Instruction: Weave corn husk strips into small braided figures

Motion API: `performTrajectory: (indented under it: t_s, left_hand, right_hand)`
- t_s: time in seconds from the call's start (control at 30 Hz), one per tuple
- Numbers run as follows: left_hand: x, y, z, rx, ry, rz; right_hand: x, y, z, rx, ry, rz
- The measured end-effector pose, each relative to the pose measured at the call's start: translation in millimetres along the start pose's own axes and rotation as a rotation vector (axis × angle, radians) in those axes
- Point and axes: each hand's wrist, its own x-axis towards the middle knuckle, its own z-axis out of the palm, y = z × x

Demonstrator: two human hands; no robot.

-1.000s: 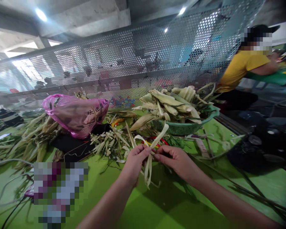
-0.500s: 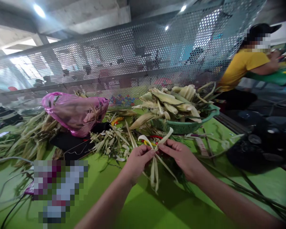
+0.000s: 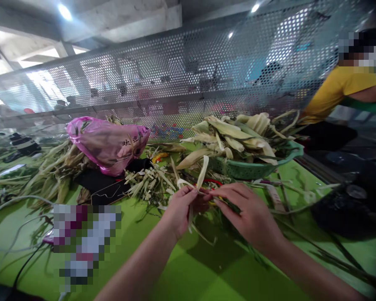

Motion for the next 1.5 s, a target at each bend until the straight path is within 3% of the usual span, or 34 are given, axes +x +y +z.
performTrajectory:
  t_s: [0.17, 0.3, 0.43, 0.57, 0.77, 1.0, 1.2, 1.4, 1.5]
  left_hand:
    - [-2.7, -1.3, 1.7, -0.052, -0.041, 0.024]
    - [-6.2, -2.2, 5.0, -0.041, -0.023, -0.014]
    - [-4.6, -3.3, 2.4, 0.008, -0.027, -0.005]
    - [-1.0, -5.0, -1.7, 0.069, -0.065, 0.061]
    - [-2.1, -5.8, 0.7, 0.114, -0.124, 0.02]
    - [-5.6, -5.5, 2.1, 0.16, -0.195, 0.046]
    - [0.0, -4.7, -0.5, 0.271, -0.106, 0.104]
    - [8.4, -8.2, -7.1, 0.387, 0.025, 0.161]
    - [8.8, -9.4, -6.2, 0.436, 0.051, 0.211]
  right_hand:
    - [-7.8, -19.1, 13.4, -0.144, -0.109, -0.333]
    - [-12.5, -24.9, 31.6, -0.215, -0.168, -0.403]
    - [-10.9, -27.1, 30.6, -0.179, -0.092, -0.424]
    - [-6.1, -27.7, 15.5, -0.028, -0.037, -0.279]
    - [0.6, -13.4, 5.4, 0.291, 0.148, 0.231]
    - [-0.2, 2.5, 13.3, 0.591, 0.047, 0.592]
    - [0.9, -0.8, 10.7, 0.747, -0.109, 0.625]
    - [-3.2, -2.8, 10.1, 0.488, -0.174, 0.488]
    - [-1.2, -8.9, 6.5, 0.558, -0.284, 0.438]
